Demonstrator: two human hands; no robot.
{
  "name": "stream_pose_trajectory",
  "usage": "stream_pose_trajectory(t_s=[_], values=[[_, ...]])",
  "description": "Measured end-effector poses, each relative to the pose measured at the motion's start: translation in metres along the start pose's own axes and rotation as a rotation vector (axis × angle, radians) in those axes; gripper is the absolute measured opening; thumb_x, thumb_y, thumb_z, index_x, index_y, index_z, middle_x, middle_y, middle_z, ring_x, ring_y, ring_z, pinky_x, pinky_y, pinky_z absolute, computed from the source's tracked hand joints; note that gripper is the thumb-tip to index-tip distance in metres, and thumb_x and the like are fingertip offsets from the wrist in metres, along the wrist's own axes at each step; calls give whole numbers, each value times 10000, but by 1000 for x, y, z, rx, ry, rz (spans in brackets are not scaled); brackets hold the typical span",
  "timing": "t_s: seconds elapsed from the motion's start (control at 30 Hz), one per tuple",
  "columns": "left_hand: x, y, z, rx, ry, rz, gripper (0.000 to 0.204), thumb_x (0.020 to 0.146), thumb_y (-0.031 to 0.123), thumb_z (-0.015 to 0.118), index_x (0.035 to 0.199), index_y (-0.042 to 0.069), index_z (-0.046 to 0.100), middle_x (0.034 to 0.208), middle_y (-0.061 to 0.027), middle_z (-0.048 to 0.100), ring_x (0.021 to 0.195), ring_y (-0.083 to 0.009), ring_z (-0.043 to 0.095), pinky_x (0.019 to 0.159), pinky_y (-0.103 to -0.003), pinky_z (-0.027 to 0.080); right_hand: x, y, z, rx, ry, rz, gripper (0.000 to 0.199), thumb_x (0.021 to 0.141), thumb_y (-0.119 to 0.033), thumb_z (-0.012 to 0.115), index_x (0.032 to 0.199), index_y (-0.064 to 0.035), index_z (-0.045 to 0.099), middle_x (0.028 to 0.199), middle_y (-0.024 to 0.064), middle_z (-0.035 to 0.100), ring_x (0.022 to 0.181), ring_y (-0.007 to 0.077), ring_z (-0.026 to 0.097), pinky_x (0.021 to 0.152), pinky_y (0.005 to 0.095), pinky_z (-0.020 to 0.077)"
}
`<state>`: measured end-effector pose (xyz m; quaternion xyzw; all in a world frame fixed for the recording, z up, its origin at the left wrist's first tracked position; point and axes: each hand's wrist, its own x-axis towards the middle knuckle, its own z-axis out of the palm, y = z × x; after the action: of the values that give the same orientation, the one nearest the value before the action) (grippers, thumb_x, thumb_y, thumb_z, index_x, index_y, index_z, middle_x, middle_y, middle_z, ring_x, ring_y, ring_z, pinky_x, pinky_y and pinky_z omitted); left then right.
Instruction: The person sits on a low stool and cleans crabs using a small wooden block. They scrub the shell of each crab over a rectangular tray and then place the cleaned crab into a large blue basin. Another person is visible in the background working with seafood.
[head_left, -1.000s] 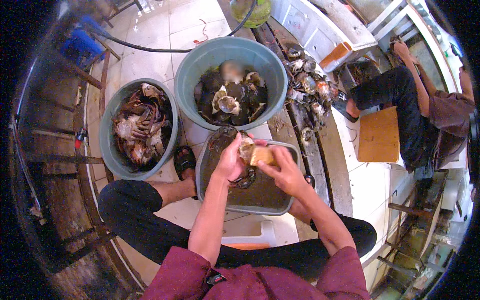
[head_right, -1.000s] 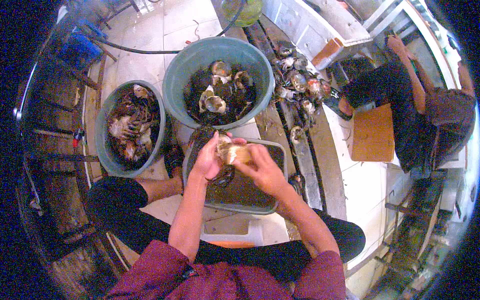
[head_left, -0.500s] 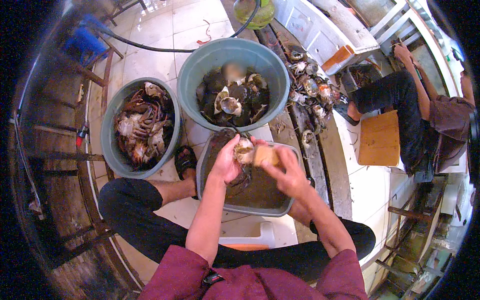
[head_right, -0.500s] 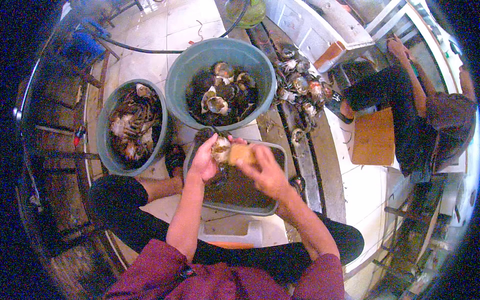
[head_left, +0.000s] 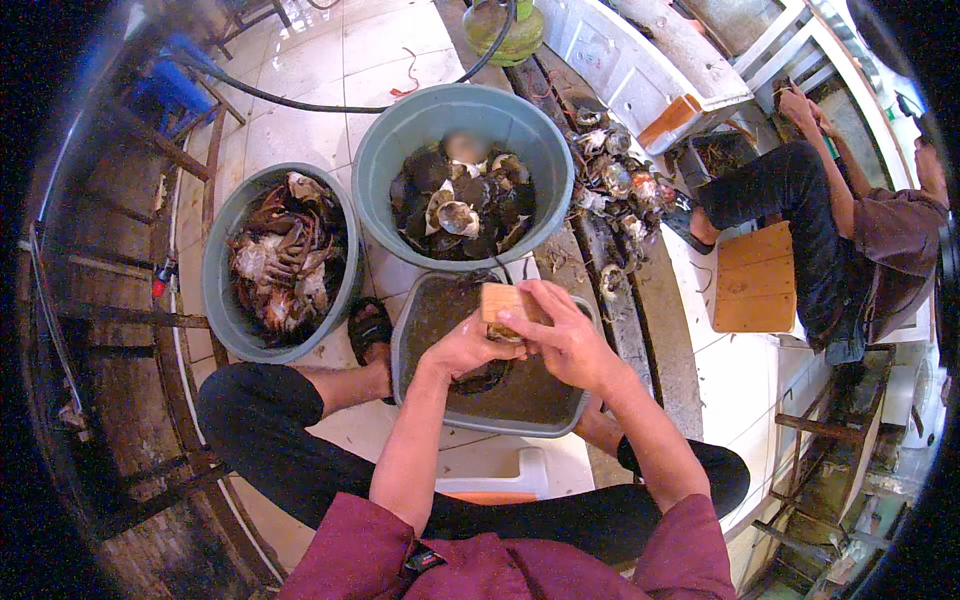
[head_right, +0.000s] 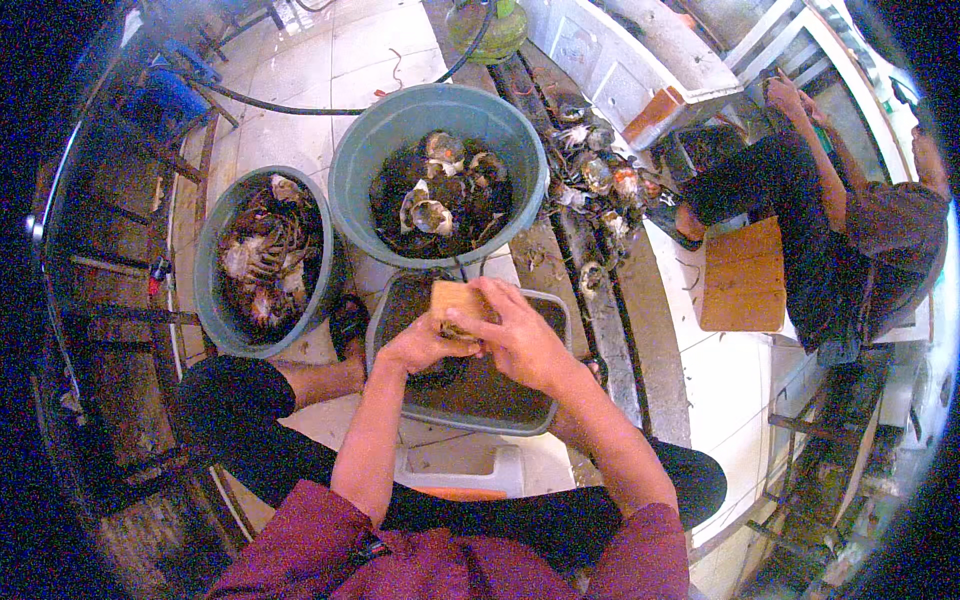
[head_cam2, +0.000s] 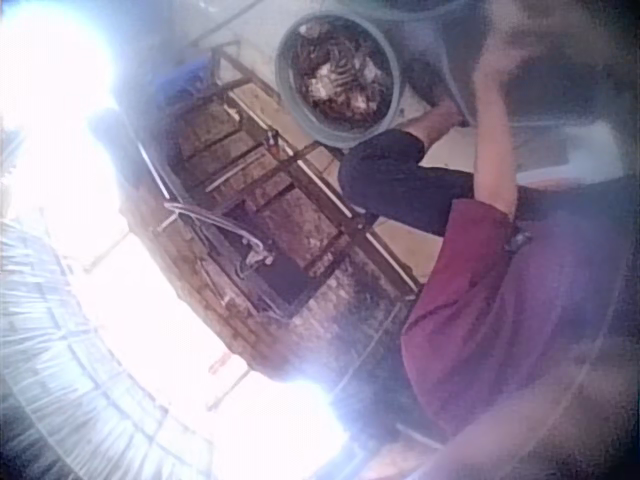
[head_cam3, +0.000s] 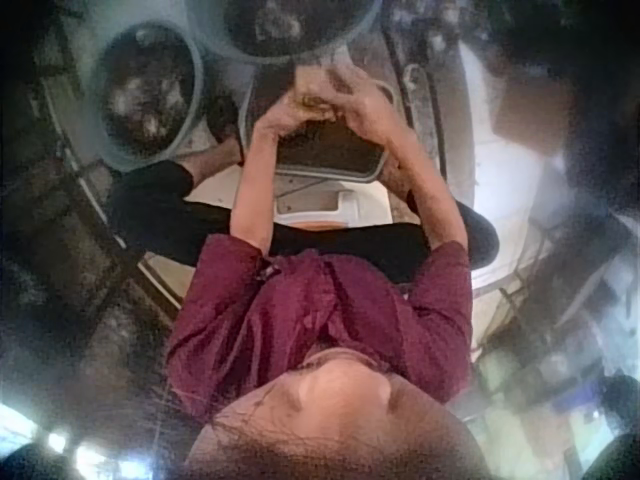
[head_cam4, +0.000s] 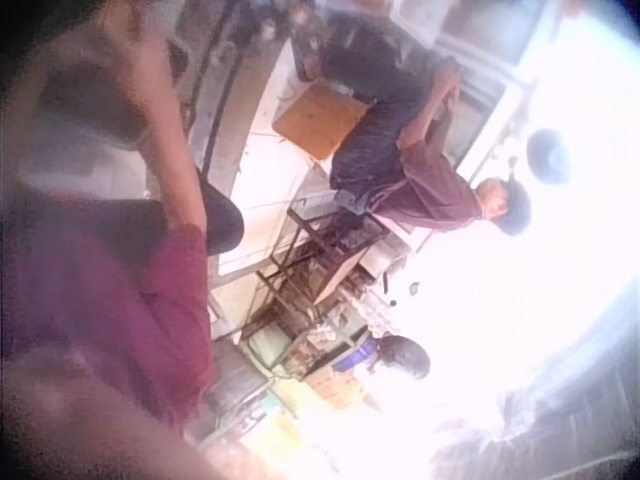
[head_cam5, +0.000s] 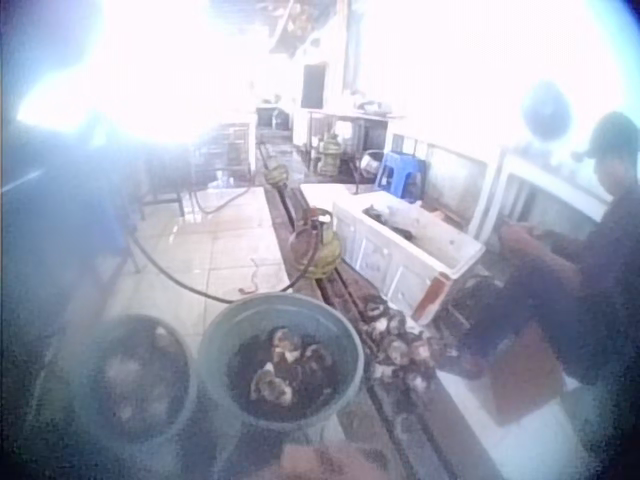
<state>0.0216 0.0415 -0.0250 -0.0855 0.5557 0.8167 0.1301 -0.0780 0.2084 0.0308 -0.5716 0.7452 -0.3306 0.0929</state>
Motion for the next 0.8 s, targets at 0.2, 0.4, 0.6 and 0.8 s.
stream_pose_trajectory(t_s=[0.2,0.4,0.6,0.8], values=[[11,-11,-1,-50,-85,8,363,800,58,697,1140,40,569,942,-30,662,815,-117,618,734,-275,512,-3,-5,-10,-87,5,36,649,660,33,625,1260,-211,592,1305,241,450,1205,426,454,995,463,428],[12,-7,-1,3,-75,27,318,814,40,671,1115,39,568,940,-25,646,807,-106,597,732,-266,497,-15,8,-5,-150,61,90,676,645,77,573,1266,-190,582,1293,255,447,1198,435,451,987,464,429],[11,-2,-6,26,-43,3,341,809,38,673,1132,43,564,967,-40,656,843,-114,613,754,-272,499,-27,12,5,-179,131,191,701,635,85,559,1279,-192,566,1325,259,424,1198,443,447,1015,467,400],[12,-20,-8,-85,-68,-6,400,793,38,698,1158,27,537,991,-50,659,888,-117,611,809,-283,506,-16,19,12,-240,156,173,665,636,91,555,1249,-163,591,1285,263,456,1192,438,455,998,462,411]])
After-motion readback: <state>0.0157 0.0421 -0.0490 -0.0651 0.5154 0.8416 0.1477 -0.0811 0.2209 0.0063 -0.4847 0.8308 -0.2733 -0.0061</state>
